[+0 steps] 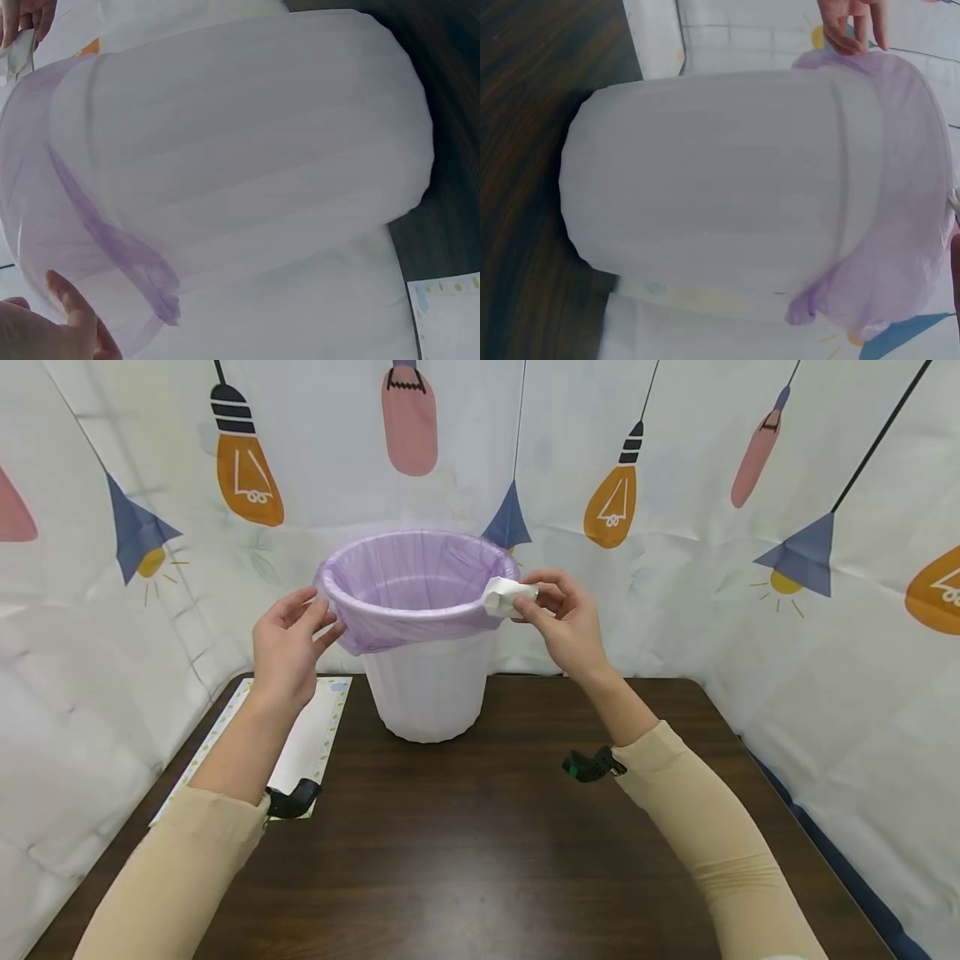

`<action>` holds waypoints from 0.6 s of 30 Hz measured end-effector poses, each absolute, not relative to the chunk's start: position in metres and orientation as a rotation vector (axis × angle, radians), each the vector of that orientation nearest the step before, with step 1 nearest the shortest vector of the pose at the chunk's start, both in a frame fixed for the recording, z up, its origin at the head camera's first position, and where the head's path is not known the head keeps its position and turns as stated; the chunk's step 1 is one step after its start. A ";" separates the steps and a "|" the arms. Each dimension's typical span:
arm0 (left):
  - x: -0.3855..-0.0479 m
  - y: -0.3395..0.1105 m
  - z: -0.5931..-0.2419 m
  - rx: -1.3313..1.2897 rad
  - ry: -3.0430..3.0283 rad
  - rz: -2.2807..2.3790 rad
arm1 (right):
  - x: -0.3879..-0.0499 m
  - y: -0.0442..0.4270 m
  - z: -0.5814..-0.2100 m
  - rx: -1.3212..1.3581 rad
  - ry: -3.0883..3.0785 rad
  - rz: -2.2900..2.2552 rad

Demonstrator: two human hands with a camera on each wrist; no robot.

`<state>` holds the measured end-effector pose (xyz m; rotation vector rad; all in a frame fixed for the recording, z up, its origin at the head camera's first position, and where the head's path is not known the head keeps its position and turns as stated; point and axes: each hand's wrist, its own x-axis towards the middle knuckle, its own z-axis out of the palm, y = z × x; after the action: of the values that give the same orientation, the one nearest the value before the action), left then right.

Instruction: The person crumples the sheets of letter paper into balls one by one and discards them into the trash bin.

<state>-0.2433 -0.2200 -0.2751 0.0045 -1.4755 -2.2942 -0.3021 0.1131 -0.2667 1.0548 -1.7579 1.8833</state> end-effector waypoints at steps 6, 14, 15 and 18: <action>-0.250 -0.222 -0.266 0.008 -1.320 -2.518 | -0.306 0.115 -0.256 1.085 -1.772 1.881; -0.254 -0.221 -0.259 0.028 -1.338 -2.567 | -0.311 0.112 -0.239 1.059 -1.811 1.858; -0.254 -0.222 -0.258 0.028 -1.329 -2.576 | -0.312 0.111 -0.236 1.053 -1.819 1.845; -0.254 -0.223 -0.255 0.031 -1.298 -2.607 | -0.314 0.106 -0.229 1.035 -1.839 1.818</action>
<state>-0.2542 -0.2225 -0.2555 0.0306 -1.2984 -2.6071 -0.3144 0.1061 -0.2289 1.0350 -1.8388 1.8183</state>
